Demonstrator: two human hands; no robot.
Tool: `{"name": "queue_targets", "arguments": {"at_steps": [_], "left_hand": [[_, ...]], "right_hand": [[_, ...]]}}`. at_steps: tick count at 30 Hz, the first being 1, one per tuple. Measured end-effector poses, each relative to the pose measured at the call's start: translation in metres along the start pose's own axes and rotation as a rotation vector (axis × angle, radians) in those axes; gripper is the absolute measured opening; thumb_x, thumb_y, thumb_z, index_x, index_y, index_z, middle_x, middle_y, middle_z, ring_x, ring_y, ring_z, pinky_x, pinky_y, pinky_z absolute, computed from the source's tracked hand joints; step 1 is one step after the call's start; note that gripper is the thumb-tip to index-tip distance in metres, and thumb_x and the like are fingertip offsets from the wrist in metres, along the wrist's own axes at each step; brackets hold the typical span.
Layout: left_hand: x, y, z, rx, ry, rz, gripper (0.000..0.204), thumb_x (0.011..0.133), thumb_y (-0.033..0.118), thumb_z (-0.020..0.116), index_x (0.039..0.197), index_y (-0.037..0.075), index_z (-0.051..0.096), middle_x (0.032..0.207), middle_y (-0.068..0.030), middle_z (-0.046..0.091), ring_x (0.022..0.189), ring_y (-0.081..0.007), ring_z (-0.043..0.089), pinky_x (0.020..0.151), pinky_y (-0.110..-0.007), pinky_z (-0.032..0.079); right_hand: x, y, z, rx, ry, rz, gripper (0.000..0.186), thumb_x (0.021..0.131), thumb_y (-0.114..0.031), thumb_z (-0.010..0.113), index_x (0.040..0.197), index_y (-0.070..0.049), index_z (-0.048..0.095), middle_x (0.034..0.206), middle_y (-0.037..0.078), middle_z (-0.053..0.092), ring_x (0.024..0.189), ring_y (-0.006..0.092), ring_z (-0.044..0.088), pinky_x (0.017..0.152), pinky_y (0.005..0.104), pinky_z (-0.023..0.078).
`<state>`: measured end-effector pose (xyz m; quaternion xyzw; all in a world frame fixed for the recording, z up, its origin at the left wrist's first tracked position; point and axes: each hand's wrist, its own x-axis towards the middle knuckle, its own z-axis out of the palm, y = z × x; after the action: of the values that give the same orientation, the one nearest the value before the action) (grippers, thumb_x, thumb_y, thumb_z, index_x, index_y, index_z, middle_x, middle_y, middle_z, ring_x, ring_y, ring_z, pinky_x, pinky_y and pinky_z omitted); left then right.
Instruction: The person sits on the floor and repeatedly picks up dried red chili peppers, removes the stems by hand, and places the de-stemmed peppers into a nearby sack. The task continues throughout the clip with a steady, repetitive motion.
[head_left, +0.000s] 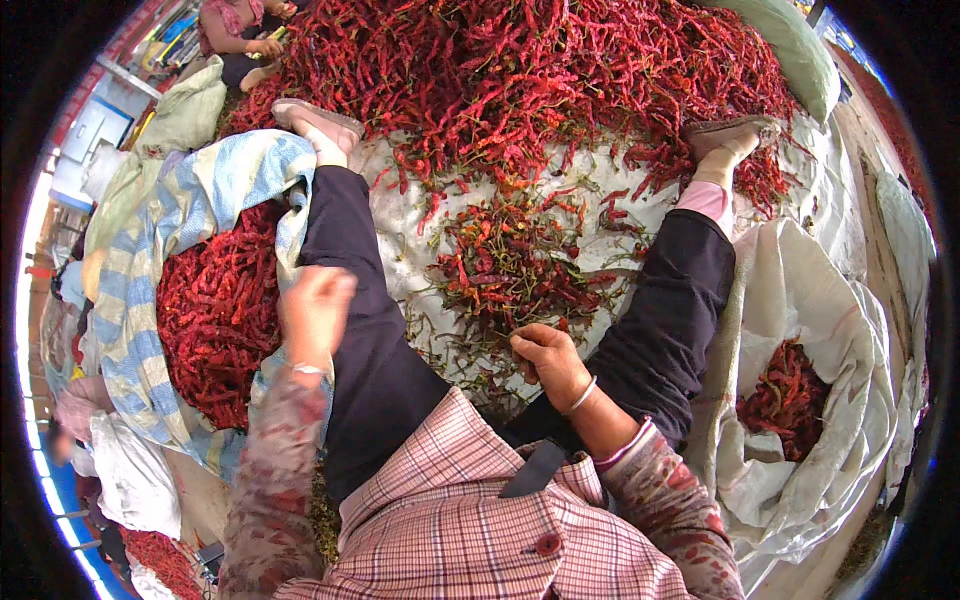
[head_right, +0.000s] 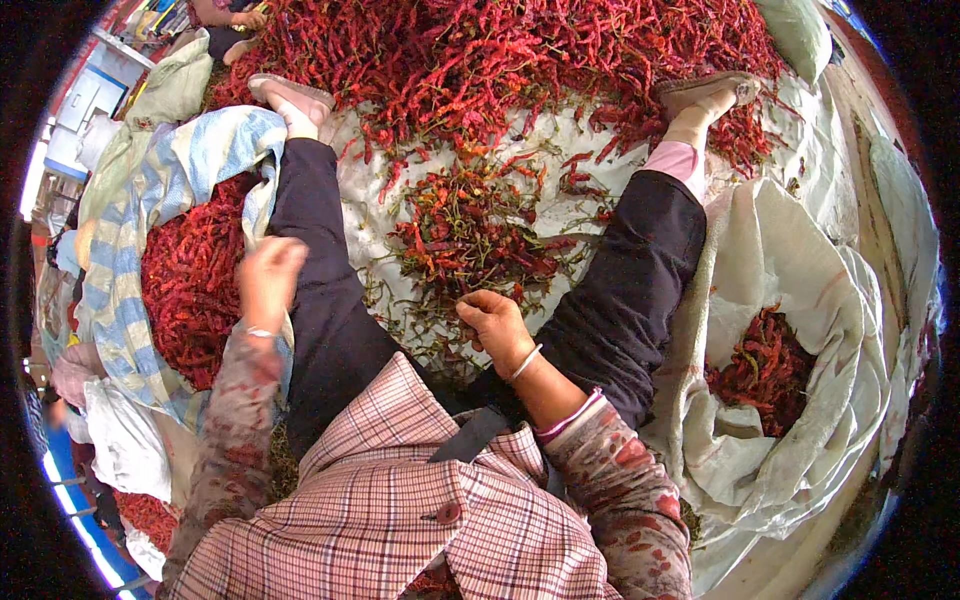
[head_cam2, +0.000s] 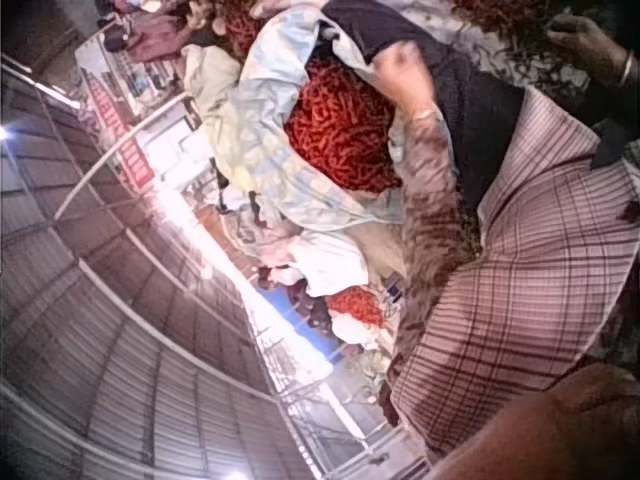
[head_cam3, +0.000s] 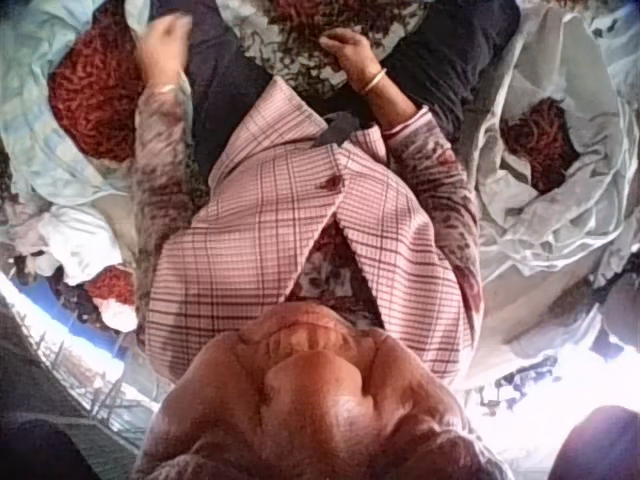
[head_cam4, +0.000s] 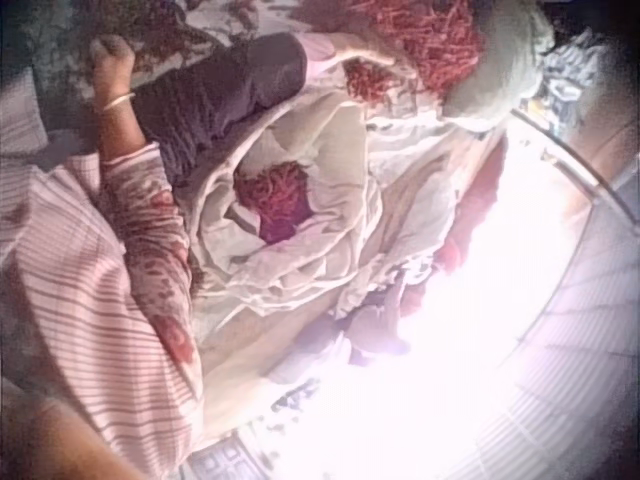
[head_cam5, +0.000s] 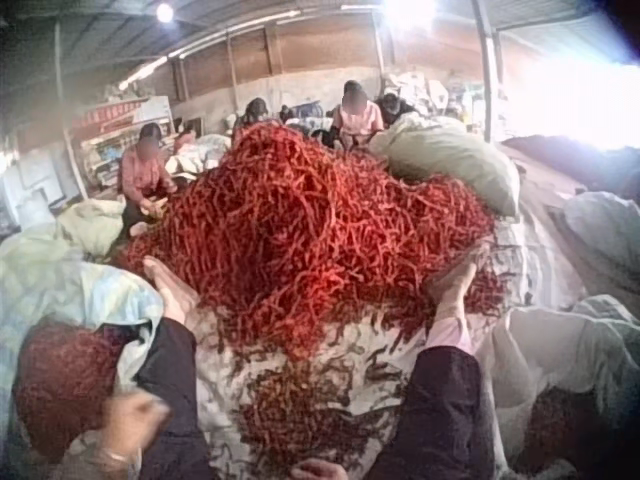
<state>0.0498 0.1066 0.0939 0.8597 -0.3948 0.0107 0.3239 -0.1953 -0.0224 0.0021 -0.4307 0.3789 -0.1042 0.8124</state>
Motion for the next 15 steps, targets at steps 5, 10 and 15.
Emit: {"name": "queue_targets", "arguments": {"at_steps": [5,10,15], "left_hand": [[0.018,0.002,0.135,0.08,-0.474,-0.172,0.026,0.067,0.026,0.063,0.067,0.0,0.062,0.063,-0.0185,0.057,0.061,-0.0308,0.057,0.058,-0.037,0.044],[0.014,-0.02,0.176,-0.186,-0.368,-0.26,0.022,0.066,0.021,0.064,0.069,-0.001,0.063,0.061,-0.0162,0.059,0.057,-0.0261,0.058,0.056,-0.036,0.044],[0.019,-0.016,0.168,-0.035,-0.498,-0.278,0.02,0.07,0.019,0.066,0.071,-0.002,0.063,0.062,-0.0052,0.059,0.056,-0.0123,0.054,0.055,-0.028,0.042]], "right_hand": [[0.003,-0.003,-0.003,0.058,0.03,0.045,0.015,0.081,-0.012,0.055,0.088,0.001,0.056,0.059,0.0,0.047,0.044,0.0073,0.039,0.038,0.0219,0.03],[0.007,-0.008,-0.004,0.018,0.009,0.019,0.015,0.082,-0.014,0.055,0.086,0.0,0.056,0.06,0.0,0.048,0.045,0.0065,0.04,0.04,0.0204,0.031],[0.012,-0.008,0.0,0.007,0.005,0.02,0.015,0.082,-0.014,0.055,0.086,0.0,0.056,0.061,0.0,0.048,0.045,0.0067,0.04,0.04,0.0208,0.031]]}}
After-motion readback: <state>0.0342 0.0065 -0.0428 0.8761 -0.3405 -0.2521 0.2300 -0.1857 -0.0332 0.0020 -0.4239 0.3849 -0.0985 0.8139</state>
